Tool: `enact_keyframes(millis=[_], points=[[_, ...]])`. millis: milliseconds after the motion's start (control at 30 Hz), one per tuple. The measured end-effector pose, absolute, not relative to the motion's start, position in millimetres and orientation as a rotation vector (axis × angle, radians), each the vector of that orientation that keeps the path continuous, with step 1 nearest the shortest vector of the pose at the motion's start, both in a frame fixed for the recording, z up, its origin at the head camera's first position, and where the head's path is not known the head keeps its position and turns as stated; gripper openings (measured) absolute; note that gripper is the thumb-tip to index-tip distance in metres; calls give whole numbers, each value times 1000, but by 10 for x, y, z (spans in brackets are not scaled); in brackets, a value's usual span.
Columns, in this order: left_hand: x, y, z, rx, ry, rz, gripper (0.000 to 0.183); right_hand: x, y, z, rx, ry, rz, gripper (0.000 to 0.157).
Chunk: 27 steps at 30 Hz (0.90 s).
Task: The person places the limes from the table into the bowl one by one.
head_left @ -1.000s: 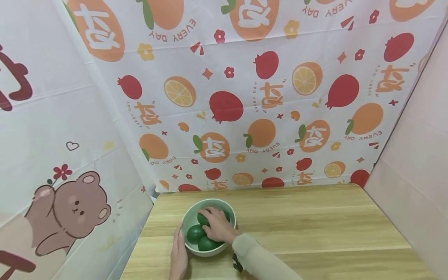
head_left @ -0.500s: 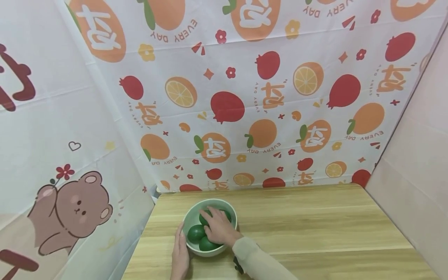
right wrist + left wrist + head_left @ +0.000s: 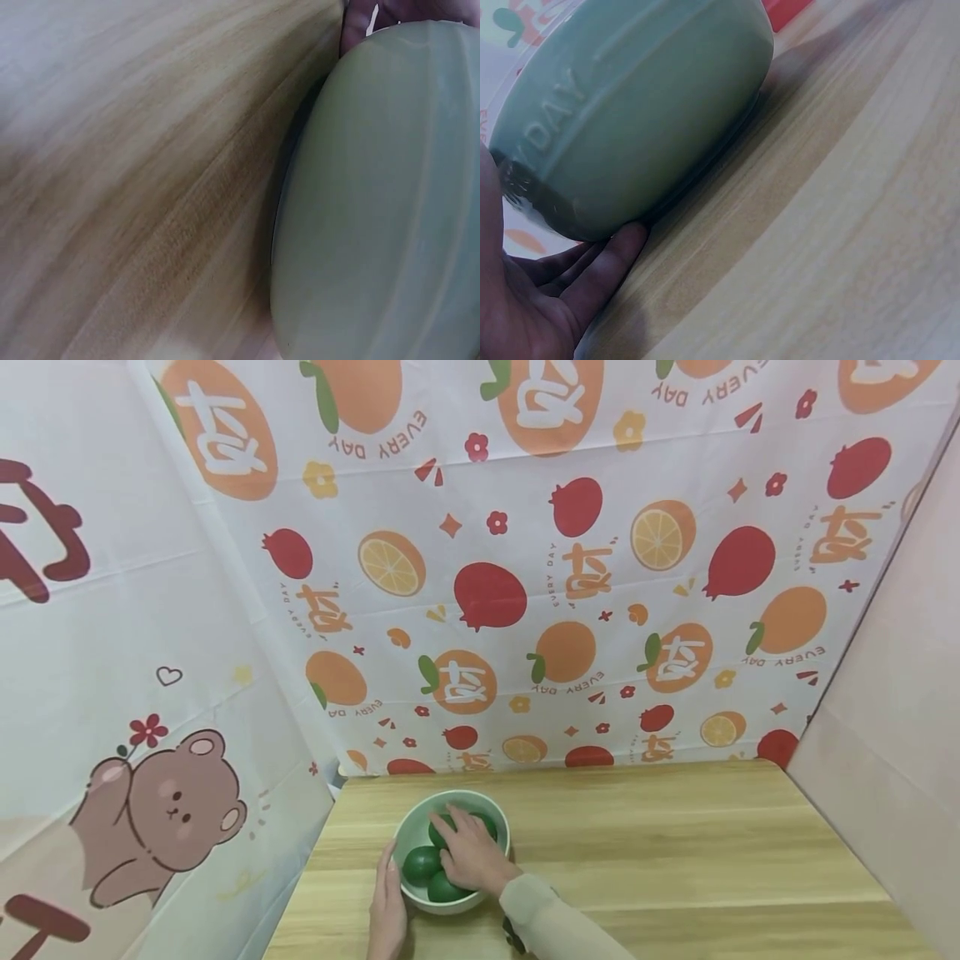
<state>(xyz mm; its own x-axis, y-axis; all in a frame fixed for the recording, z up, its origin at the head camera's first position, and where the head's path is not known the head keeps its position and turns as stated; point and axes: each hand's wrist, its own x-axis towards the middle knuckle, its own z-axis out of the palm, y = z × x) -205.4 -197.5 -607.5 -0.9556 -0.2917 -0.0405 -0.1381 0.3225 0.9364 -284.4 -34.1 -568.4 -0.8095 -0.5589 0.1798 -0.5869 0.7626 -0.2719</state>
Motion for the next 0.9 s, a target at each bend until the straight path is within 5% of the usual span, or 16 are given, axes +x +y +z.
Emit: enact_keyframes(millis=[900], points=[[-2046, -1958, -6079, 416, -2455, -1661, 63, -2844, -342, -5724, 933, -2969, 355, 57]])
